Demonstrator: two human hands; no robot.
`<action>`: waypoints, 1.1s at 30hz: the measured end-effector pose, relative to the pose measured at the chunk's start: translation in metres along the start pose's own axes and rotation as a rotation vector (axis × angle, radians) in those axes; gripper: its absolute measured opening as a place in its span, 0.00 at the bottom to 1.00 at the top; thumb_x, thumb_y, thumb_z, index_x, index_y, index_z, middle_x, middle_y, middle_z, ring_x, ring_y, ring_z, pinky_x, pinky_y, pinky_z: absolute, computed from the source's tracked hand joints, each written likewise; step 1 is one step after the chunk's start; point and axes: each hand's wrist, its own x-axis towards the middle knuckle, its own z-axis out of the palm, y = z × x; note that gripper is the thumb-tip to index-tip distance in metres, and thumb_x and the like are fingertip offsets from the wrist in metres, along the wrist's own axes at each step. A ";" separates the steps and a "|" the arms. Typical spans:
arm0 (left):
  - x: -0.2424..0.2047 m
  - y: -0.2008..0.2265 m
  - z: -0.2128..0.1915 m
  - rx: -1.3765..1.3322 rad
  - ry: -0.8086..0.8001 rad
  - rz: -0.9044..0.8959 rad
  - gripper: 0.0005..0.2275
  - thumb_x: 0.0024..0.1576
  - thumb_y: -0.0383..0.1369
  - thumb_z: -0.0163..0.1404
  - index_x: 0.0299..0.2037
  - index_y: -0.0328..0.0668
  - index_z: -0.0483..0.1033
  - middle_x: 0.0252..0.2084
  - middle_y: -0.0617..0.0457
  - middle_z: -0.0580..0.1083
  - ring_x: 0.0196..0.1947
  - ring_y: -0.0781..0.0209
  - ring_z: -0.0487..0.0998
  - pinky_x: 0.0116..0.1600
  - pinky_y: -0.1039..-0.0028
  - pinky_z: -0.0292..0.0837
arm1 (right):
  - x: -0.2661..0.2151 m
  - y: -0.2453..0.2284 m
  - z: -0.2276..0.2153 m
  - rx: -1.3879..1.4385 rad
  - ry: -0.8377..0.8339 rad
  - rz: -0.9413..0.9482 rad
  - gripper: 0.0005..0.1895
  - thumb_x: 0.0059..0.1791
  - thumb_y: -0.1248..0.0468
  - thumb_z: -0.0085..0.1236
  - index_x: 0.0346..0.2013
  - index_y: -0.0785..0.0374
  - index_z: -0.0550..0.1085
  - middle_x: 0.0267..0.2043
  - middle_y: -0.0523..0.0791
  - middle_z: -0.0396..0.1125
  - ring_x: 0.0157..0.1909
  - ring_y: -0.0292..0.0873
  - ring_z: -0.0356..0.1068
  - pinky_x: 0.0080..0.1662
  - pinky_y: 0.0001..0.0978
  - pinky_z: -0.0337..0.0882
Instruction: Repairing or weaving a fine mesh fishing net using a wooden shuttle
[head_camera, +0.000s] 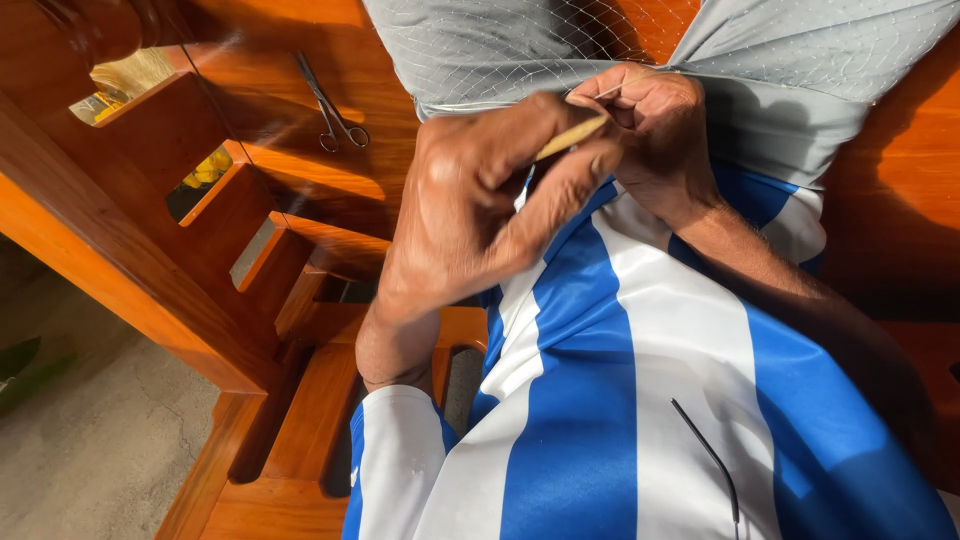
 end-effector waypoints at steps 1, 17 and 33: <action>0.007 -0.002 -0.001 -0.026 -0.036 0.011 0.09 0.71 0.30 0.47 0.40 0.32 0.73 0.30 0.53 0.70 0.26 0.65 0.68 0.30 0.72 0.63 | 0.002 0.005 -0.002 -0.124 0.007 -0.179 0.12 0.55 0.67 0.60 0.39 0.77 0.82 0.44 0.57 0.78 0.42 0.49 0.77 0.40 0.36 0.74; 0.020 -0.028 -0.009 -0.299 -0.002 -0.067 0.07 0.73 0.30 0.49 0.48 0.32 0.75 0.42 0.51 0.75 0.40 0.64 0.76 0.46 0.75 0.75 | -0.015 -0.017 0.022 1.231 -0.090 0.453 0.22 0.52 0.63 0.71 0.58 0.49 0.71 0.45 0.32 0.70 0.58 0.32 0.70 0.73 0.43 0.68; 0.017 -0.028 -0.016 -0.185 0.008 -0.053 0.10 0.74 0.34 0.47 0.43 0.34 0.73 0.35 0.55 0.68 0.35 0.66 0.64 0.42 0.73 0.62 | -0.022 -0.049 0.030 0.717 0.225 0.687 0.09 0.50 0.58 0.68 0.42 0.55 0.80 0.45 0.43 0.79 0.48 0.41 0.83 0.50 0.38 0.88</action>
